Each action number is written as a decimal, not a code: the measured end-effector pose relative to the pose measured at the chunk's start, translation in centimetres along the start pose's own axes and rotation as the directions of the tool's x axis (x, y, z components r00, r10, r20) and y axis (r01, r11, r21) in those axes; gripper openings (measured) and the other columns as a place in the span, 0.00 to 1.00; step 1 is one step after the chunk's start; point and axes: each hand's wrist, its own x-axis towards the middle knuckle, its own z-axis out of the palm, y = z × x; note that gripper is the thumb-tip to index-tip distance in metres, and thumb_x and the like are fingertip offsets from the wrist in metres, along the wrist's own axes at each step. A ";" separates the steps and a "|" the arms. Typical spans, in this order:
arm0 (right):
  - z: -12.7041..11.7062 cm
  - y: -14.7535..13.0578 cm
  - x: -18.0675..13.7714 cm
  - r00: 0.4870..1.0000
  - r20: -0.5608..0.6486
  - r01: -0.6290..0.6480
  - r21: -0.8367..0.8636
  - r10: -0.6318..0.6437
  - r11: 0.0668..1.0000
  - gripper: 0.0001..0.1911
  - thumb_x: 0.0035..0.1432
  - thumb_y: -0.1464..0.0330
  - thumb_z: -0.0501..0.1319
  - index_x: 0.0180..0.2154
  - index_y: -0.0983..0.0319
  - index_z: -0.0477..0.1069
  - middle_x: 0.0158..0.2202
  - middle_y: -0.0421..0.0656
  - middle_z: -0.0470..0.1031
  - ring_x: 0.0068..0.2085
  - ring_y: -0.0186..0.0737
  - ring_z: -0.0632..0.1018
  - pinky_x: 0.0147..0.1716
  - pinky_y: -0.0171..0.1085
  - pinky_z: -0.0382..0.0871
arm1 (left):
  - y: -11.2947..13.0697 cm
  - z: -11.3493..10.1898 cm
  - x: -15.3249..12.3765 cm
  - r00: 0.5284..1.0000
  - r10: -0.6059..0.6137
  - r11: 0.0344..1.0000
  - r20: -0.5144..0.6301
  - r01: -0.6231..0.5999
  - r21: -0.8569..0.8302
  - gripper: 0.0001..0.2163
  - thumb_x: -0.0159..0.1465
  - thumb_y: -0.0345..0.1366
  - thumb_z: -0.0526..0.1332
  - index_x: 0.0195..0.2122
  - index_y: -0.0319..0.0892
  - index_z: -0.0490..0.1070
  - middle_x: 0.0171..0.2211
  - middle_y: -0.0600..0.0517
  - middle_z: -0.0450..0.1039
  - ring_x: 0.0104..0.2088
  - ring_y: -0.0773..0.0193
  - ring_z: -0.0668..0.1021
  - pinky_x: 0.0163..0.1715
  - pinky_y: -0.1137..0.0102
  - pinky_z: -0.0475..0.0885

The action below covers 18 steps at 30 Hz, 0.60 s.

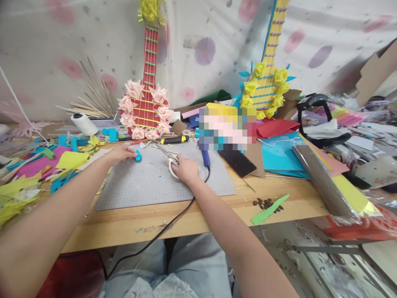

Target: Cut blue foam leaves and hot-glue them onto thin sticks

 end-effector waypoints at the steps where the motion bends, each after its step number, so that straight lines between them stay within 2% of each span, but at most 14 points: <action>1: 0.0 0.0 0.0 1.000 -0.002 -0.001 0.000 0.001 1.000 0.28 0.53 0.44 0.44 0.42 0.59 0.62 0.35 0.45 0.75 0.36 0.45 0.75 0.28 0.35 0.57 | -0.2 0.1 0.1 1.000 -0.004 1.000 -0.018 0.004 -0.003 0.12 0.36 0.30 0.69 0.22 0.42 0.69 0.10 0.56 0.62 0.15 0.69 0.67 0.15 0.75 0.52; 5: 0.0 0.0 0.0 1.000 -0.005 0.000 -0.001 0.000 1.000 0.28 0.53 0.44 0.44 0.42 0.59 0.62 0.35 0.45 0.75 0.36 0.45 0.75 0.28 0.35 0.57 | -1.1 0.2 0.9 0.997 -0.009 0.999 -0.077 0.013 0.049 0.15 0.36 0.30 0.70 0.24 0.41 0.66 0.11 0.56 0.63 0.15 0.69 0.67 0.16 0.74 0.54; 11: 0.1 0.0 0.0 1.000 -0.007 -0.003 -0.002 0.003 1.000 0.27 0.54 0.46 0.44 0.41 0.59 0.62 0.35 0.45 0.75 0.36 0.44 0.75 0.28 0.35 0.57 | -1.6 0.5 1.5 0.995 -0.020 0.992 -0.096 0.032 0.122 0.16 0.36 0.30 0.70 0.24 0.42 0.63 0.11 0.58 0.62 0.13 0.68 0.66 0.18 0.73 0.56; 14: 0.2 0.0 0.0 1.000 -0.006 -0.004 -0.006 0.004 1.000 0.26 0.55 0.46 0.43 0.42 0.59 0.61 0.35 0.46 0.75 0.36 0.44 0.75 0.29 0.35 0.57 | -1.2 0.8 1.3 0.992 -0.009 0.990 -0.124 0.027 0.142 0.17 0.35 0.29 0.69 0.22 0.43 0.62 0.10 0.58 0.61 0.15 0.65 0.68 0.19 0.72 0.55; 18: 0.2 0.0 0.0 1.000 0.003 -0.001 -0.024 0.002 1.000 0.27 0.55 0.46 0.43 0.43 0.60 0.61 0.36 0.47 0.75 0.37 0.45 0.75 0.30 0.36 0.58 | -0.9 1.2 0.9 0.978 0.064 0.961 -0.197 -0.007 0.277 0.16 0.36 0.31 0.69 0.20 0.44 0.60 0.12 0.57 0.61 0.21 0.61 0.71 0.23 0.71 0.57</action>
